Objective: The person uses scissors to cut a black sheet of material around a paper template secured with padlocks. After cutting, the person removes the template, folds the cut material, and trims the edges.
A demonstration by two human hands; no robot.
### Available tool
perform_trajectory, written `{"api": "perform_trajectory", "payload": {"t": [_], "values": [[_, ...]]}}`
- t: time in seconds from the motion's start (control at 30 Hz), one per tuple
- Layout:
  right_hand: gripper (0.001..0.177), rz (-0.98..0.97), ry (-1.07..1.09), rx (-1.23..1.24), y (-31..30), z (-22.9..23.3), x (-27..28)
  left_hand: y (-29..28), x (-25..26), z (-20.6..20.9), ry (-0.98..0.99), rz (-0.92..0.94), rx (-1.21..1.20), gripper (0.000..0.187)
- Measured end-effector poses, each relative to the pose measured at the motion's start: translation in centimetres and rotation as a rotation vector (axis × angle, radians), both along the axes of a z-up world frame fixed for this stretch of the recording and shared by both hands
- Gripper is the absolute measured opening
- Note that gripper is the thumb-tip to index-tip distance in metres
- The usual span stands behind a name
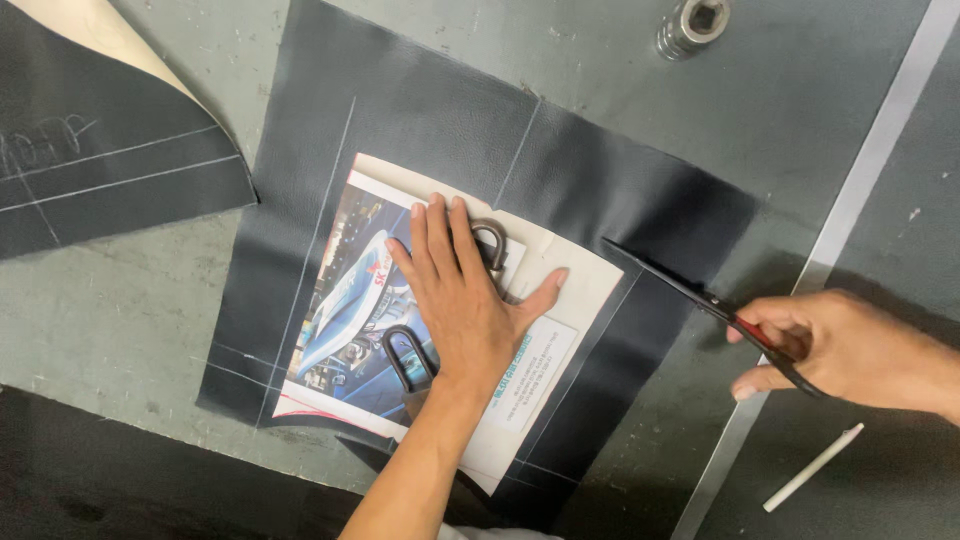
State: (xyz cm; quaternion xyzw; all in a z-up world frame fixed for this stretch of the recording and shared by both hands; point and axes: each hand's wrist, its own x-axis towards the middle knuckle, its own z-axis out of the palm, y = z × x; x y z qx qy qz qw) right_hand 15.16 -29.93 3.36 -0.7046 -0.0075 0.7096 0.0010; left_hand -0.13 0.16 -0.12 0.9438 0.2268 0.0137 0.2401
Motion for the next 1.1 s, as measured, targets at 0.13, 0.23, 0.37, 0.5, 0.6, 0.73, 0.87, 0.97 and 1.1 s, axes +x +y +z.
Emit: {"api": "perform_trajectory", "payload": {"t": [0.13, 0.23, 0.37, 0.5, 0.6, 0.73, 0.87, 0.97, 1.1], "values": [[0.054, -0.009, -0.019, -0.006, 1.3, 0.3, 0.1, -0.1, -0.1, -0.1, 0.011, -0.005, -0.016, 0.119], [0.053, -0.021, -0.027, -0.009, 1.8, 0.2, 0.2, 0.0, 0.0, -0.2, -0.005, -0.001, -0.005, 0.118], [0.049, -0.014, 0.012, 0.029, 1.5, 0.1, 0.2, -0.2, -0.3, -0.4, -0.010, 0.000, -0.020, 0.119], [0.052, 0.020, -0.030, 0.034, 2.2, 0.2, 0.8, -0.1, -0.3, -0.3, -0.003, 0.006, -0.015, 0.119], [0.051, 0.060, -0.031, 0.013, 3.5, 0.1, 0.9, -0.1, -0.2, -0.2, 0.017, 0.007, -0.018, 0.119], [0.055, 0.063, -0.036, 0.016, 4.2, 0.0, 1.2, 0.0, -0.1, -0.1, 0.017, 0.008, -0.017, 0.119], [0.055, 0.037, -0.057, 0.044, 3.9, -0.1, 1.2, 0.0, -0.3, -0.3, 0.007, 0.004, -0.021, 0.119], [0.059, 0.034, -0.051, 0.073, 3.9, -0.1, 1.4, -0.1, -0.3, -0.4, -0.003, 0.006, -0.017, 0.118], [0.058, 0.150, -0.046, 0.030, 5.1, -0.4, 1.8, -0.1, -0.4, -0.4, -0.004, 0.008, -0.006, 0.119]]}}
